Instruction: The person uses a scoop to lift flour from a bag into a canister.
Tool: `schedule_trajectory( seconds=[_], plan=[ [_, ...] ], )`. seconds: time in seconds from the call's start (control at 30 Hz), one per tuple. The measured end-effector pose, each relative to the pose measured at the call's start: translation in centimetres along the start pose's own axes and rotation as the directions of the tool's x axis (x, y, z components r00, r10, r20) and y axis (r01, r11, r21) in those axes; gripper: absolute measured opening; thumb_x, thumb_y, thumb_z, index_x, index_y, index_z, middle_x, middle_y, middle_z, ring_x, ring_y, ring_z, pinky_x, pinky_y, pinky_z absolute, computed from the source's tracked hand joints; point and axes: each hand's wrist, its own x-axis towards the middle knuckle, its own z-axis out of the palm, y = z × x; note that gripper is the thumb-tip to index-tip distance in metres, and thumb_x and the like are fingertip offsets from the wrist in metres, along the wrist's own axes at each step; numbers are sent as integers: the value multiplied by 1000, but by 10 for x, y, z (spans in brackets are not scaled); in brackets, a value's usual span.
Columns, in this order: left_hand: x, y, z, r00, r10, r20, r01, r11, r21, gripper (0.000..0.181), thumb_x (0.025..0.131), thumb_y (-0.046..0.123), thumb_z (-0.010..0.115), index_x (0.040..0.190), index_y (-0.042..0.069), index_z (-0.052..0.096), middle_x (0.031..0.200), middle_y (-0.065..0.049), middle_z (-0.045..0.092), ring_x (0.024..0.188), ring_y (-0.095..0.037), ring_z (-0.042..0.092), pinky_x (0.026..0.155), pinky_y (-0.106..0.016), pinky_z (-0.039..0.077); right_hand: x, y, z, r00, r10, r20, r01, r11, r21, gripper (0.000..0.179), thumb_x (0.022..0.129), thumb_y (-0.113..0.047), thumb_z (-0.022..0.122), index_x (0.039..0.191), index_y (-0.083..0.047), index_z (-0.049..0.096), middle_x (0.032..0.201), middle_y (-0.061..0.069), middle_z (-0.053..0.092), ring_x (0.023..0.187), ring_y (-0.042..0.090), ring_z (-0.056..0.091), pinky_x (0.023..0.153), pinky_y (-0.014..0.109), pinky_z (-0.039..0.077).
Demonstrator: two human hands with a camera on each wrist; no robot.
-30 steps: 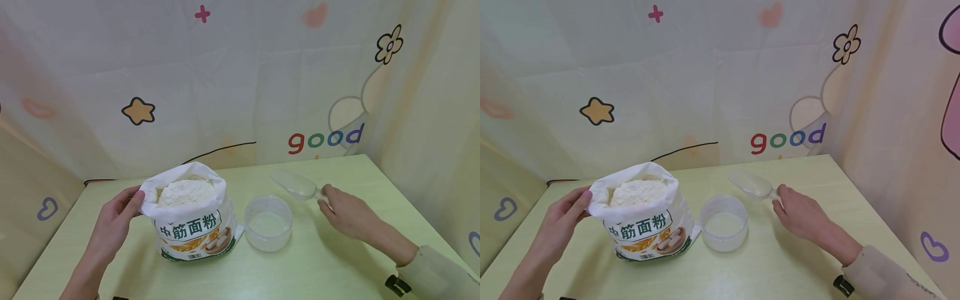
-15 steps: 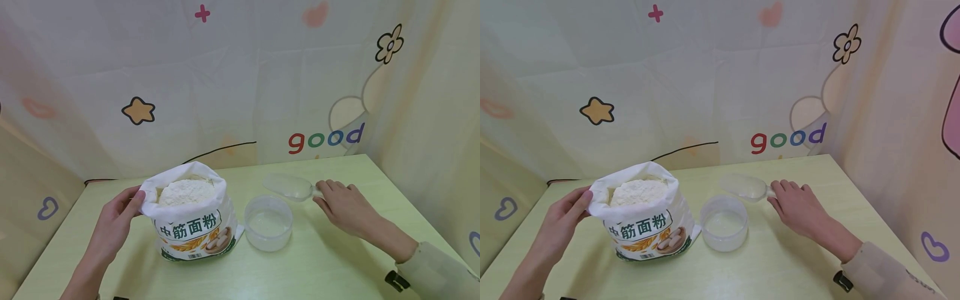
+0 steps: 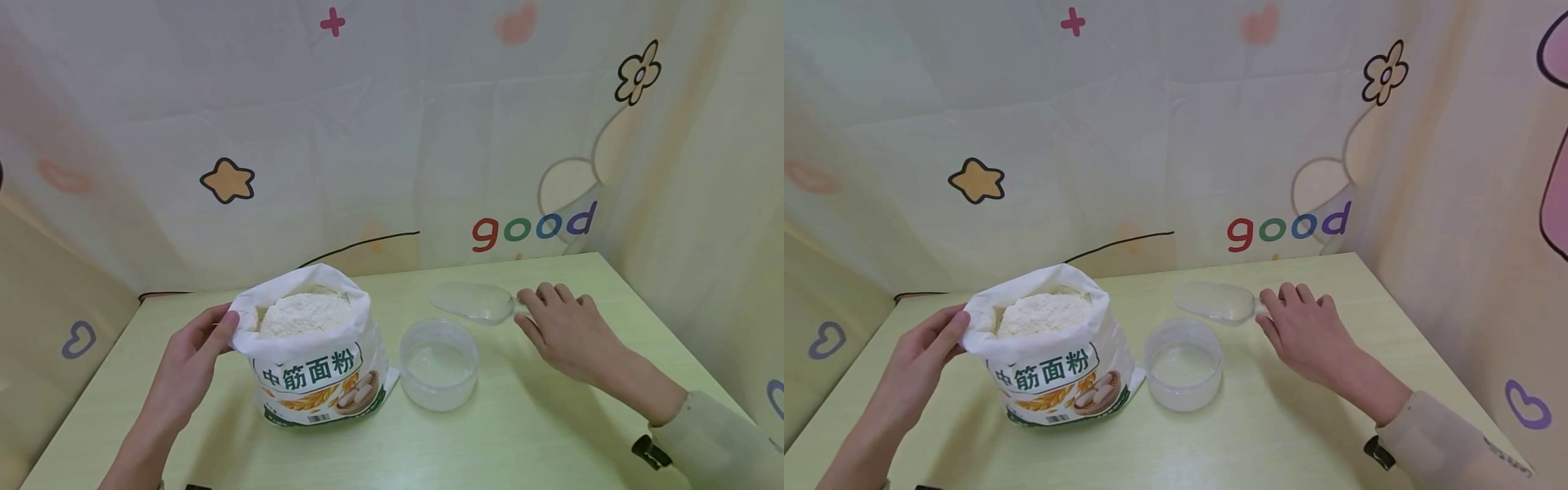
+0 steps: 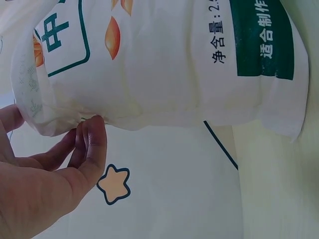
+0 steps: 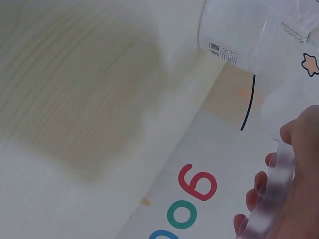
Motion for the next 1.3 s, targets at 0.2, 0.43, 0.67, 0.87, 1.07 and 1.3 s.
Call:
schedule_trajectory(
  seconds=[0.2,0.43,0.67,0.87,1.07,1.3],
  plan=[
    [1,1,0,999,-31,14,31,999,-17,54,110,37,48,148,-1,49,123,-12,64,95,-6,67,88,-16,46,4,0,-5,999,-12,-42,12,1000,10,32,103,-30,58,122,-5,57,106,14,58,98,35,54,66,49,46],
    [1,3,-1,998,-34,46,42,984,-176,53,109,34,52,146,-4,49,115,4,66,98,-11,68,89,-15,49,12,-2,-15,993,-50,-105,51,999,4,29,100,-28,59,115,-4,57,102,12,59,92,32,56,64,45,45],
    [3,4,-3,995,-63,74,79,969,-236,55,108,32,55,148,-5,46,117,7,65,101,-10,66,91,-15,48,22,-4,-21,977,-93,-193,100,995,23,26,96,-27,59,110,-5,58,98,10,60,86,29,57,60,41,45],
    [3,6,-3,994,-75,80,94,961,-259,55,108,31,56,148,-5,46,116,7,65,101,-10,64,91,-15,48,33,-9,-27,968,-121,-220,127,992,15,27,96,-29,56,108,-5,59,100,11,61,87,32,58,62,42,48],
    [4,7,-4,992,-88,93,110,958,-264,57,108,32,56,149,-5,44,117,8,65,103,-9,64,93,-15,46,43,-16,-37,967,-157,-200,157,987,-17,25,96,-29,56,105,-6,60,93,8,58,82,28,55,59,37,45],
    [4,6,-6,990,-81,116,113,948,-298,58,108,31,56,151,-6,41,122,8,64,106,-10,63,94,-14,45,55,-24,-51,968,-195,-157,189,981,-53,24,96,-29,54,104,-8,60,85,4,51,77,23,51,55,33,39]
  ],
)
